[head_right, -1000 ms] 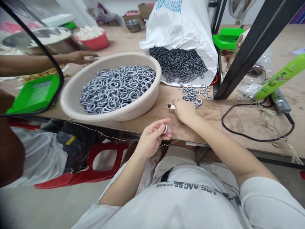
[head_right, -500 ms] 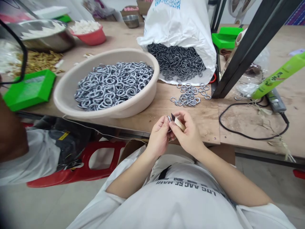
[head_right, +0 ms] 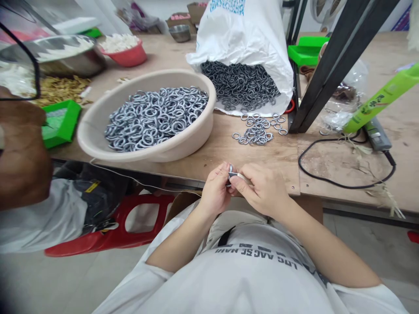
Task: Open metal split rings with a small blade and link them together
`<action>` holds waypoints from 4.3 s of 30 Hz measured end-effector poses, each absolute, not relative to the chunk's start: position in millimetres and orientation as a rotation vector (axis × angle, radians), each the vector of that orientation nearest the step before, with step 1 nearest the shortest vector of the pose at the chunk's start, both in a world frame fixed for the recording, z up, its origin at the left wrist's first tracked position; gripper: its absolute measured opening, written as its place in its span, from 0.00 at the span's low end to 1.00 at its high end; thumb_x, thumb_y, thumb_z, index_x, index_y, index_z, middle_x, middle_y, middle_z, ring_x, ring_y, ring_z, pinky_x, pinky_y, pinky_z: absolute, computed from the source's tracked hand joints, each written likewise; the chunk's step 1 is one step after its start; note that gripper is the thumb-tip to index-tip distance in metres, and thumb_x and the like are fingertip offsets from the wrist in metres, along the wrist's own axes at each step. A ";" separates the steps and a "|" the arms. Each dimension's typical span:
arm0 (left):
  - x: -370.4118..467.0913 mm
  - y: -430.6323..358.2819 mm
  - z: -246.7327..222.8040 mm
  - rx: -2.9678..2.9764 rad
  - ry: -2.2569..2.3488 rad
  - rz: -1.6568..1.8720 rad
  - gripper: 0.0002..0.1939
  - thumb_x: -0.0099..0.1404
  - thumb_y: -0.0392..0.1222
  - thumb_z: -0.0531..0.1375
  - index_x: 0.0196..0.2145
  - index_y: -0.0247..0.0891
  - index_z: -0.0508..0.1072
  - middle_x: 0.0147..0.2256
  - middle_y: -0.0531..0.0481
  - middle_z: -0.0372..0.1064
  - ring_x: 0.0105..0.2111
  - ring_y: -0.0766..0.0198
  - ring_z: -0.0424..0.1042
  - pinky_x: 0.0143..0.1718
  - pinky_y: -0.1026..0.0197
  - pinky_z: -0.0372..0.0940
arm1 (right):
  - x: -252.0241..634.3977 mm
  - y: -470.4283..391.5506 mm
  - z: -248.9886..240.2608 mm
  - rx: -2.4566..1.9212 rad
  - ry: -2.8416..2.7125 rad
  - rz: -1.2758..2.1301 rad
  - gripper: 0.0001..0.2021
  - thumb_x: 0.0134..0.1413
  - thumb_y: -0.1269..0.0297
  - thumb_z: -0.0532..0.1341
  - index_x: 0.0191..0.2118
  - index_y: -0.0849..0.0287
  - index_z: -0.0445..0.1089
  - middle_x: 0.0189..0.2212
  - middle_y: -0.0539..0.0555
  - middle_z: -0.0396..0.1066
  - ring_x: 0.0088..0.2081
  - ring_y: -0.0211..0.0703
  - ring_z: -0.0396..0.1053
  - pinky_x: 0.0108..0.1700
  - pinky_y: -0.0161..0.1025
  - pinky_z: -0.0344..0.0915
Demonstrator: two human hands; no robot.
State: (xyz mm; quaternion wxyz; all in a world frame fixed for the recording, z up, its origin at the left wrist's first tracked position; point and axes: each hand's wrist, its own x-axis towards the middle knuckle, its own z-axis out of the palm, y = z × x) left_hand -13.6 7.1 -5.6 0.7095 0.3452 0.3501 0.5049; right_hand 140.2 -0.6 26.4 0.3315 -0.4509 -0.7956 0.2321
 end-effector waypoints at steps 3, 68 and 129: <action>-12.3 7.0 -4.7 0.741 0.773 1.114 0.24 0.62 0.61 0.62 0.26 0.38 0.61 0.18 0.59 0.54 0.16 0.74 0.52 0.17 0.70 0.49 | 138.0 -4.6 25.9 -1.207 -2.129 0.520 0.17 0.67 0.56 0.54 0.27 0.58 0.63 0.25 0.50 0.65 0.27 0.37 0.60 0.31 0.38 0.49; 0.3 2.4 11.4 0.591 0.876 1.176 0.28 0.56 0.63 0.66 0.24 0.37 0.60 0.18 0.61 0.49 0.16 0.76 0.47 0.17 0.70 0.44 | 137.1 -2.5 15.0 -1.238 -2.148 0.201 0.19 0.65 0.53 0.56 0.25 0.58 0.62 0.24 0.49 0.62 0.25 0.36 0.56 0.30 0.39 0.47; -0.9 7.9 13.4 0.608 0.780 1.002 0.26 0.58 0.60 0.66 0.24 0.36 0.61 0.19 0.59 0.52 0.16 0.76 0.51 0.15 0.71 0.42 | 147.2 7.7 19.5 -1.173 -1.841 0.631 0.17 0.67 0.51 0.54 0.32 0.57 0.69 0.27 0.51 0.68 0.30 0.40 0.65 0.34 0.38 0.58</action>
